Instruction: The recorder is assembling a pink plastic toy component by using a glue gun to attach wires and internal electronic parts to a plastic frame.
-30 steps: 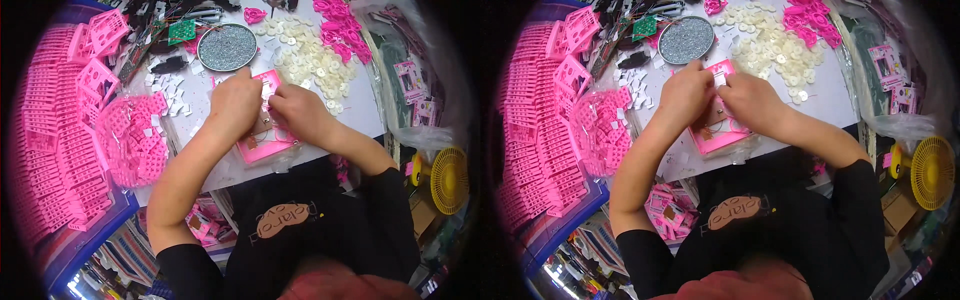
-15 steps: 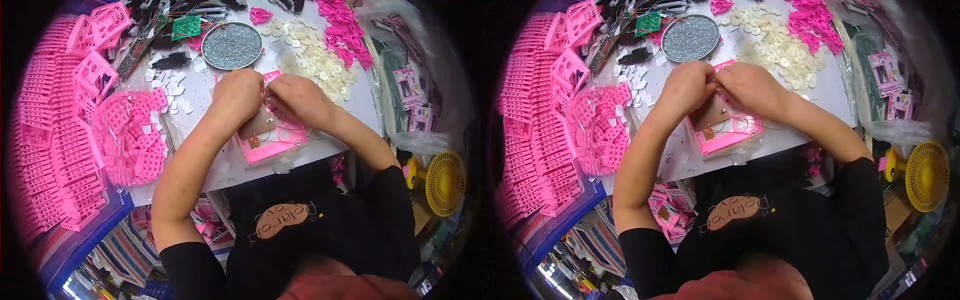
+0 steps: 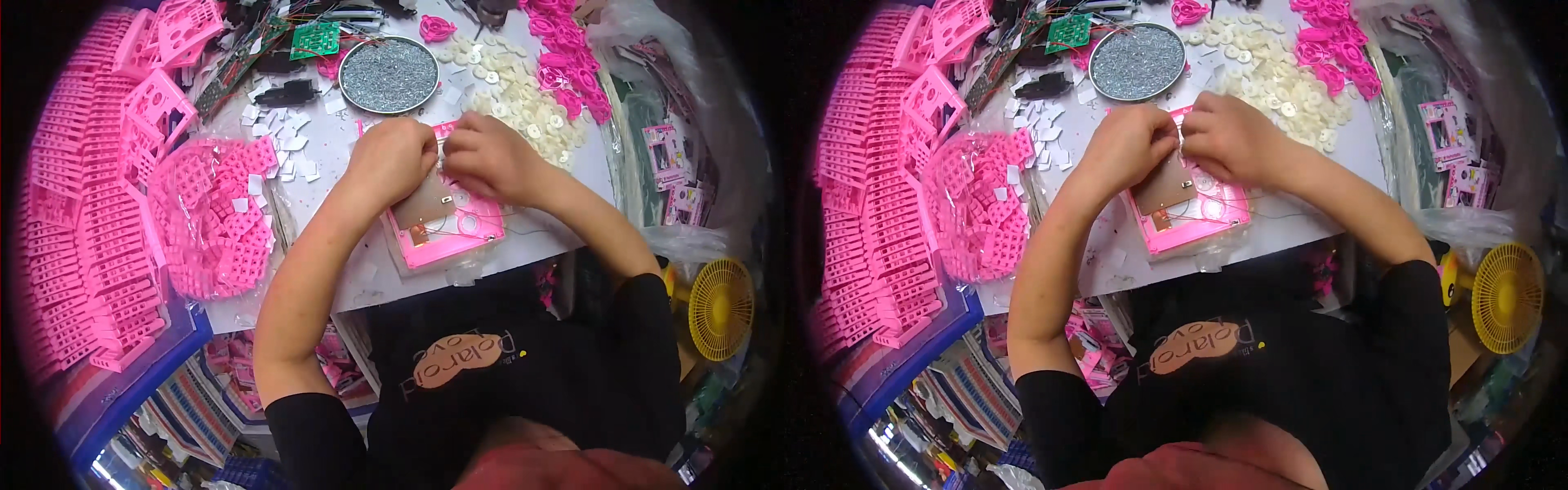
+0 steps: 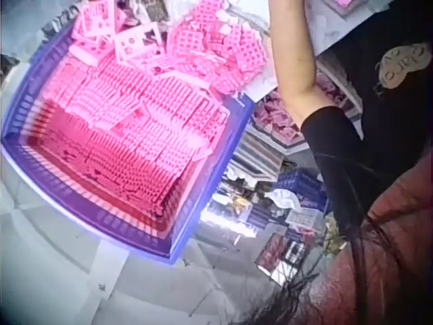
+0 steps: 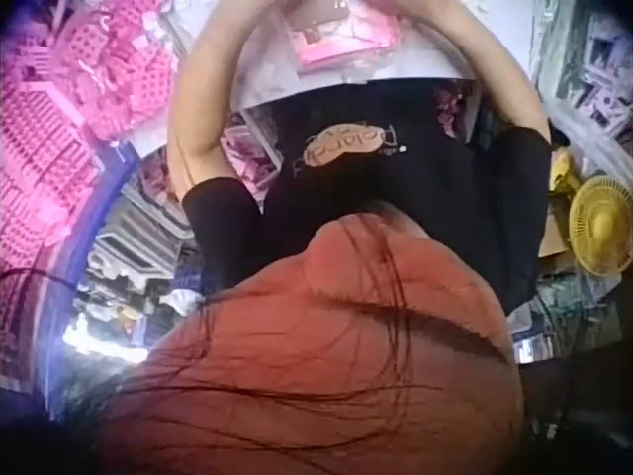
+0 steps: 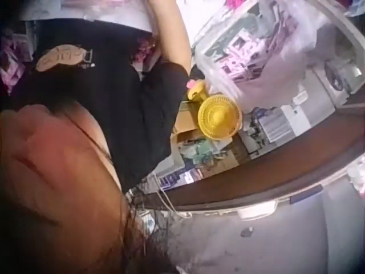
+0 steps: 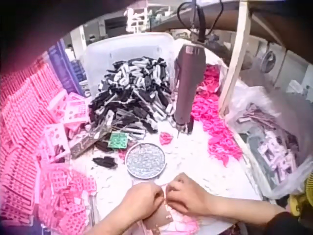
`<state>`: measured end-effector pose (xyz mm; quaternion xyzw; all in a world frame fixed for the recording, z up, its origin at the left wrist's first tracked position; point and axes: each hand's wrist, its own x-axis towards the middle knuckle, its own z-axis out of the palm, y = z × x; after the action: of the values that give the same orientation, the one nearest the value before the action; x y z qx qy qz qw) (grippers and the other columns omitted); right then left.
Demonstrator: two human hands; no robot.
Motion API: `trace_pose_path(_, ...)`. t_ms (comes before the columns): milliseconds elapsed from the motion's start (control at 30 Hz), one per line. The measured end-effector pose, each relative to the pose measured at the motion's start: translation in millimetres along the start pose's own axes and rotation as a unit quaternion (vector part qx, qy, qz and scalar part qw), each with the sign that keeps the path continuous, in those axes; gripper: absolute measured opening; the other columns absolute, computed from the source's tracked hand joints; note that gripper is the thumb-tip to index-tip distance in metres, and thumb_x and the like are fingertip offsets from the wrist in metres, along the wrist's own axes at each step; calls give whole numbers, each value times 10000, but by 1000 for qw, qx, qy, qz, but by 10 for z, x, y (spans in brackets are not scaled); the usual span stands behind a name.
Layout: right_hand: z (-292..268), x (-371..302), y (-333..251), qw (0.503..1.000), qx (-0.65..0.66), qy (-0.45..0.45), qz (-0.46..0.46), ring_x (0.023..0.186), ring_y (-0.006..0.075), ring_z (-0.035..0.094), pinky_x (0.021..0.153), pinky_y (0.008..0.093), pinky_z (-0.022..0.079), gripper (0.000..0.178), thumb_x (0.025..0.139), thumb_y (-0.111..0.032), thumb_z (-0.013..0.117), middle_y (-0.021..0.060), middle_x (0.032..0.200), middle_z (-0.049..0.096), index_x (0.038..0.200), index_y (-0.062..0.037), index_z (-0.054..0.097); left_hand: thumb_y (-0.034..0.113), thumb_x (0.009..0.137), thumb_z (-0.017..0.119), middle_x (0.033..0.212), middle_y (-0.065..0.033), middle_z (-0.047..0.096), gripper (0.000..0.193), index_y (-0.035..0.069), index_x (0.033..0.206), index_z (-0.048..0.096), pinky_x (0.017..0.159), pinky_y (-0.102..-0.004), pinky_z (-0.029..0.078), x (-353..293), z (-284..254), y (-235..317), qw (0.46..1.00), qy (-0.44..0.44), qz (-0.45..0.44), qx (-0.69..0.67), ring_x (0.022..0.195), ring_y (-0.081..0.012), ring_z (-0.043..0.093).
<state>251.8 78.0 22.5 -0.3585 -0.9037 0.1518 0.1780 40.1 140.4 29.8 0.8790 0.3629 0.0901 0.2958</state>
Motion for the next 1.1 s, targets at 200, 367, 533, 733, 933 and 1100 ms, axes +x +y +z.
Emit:
trace_pose_path(200,-80,-48,-97,984,-153,-31,-90,939,222,590,709,329,562,136,782,-191,650,10,943,611,879,-120,712,161,816,687,842,-171,698,130,52,869,732,757,-482,534,11,6,-8,1000,-10,2,-12,843,-369,679)
trace_pose_path(367,-227,126,55,985,-57,-121,-105,952,221,615,695,352,566,225,784,-153,725,10,976,617,1005,-110,732,161,818,720,873,-165,700,167,35,927,725,759,-451,531,12,-30,18,999,-33,-14,15,842,-357,677)
trace_pose_path(533,-156,49,-66,992,-70,-83,-68,1027,243,596,748,385,572,141,831,-217,705,17,1035,619,912,-108,742,163,830,718,880,-162,703,166,30,930,722,760,-442,535,-3,-3,-10,1000,-9,4,-15,844,-354,681)
trace_pose_path(733,-276,132,-16,987,-38,-126,-90,1016,247,592,767,363,555,179,833,-188,704,41,1026,627,976,-86,740,146,831,710,883,-166,708,155,14,913,713,754,-437,537,-9,-6,-51,1000,-12,7,-25,818,-355,683)
trace_pose_path(933,90,-69,-176,999,25,33,17,952,320,577,775,412,528,295,806,-55,716,125,983,607,1097,-29,672,114,835,679,883,-187,701,118,13,891,702,756,-449,533,17,47,-82,999,8,43,-28,829,-376,678)
trace_pose_path(1100,208,4,-470,986,-18,107,129,960,349,542,841,425,492,322,780,-10,707,156,997,552,1095,-14,638,111,854,652,879,-190,689,107,23,900,689,764,-471,528,-24,72,-42,998,28,55,16,855,-390,671)
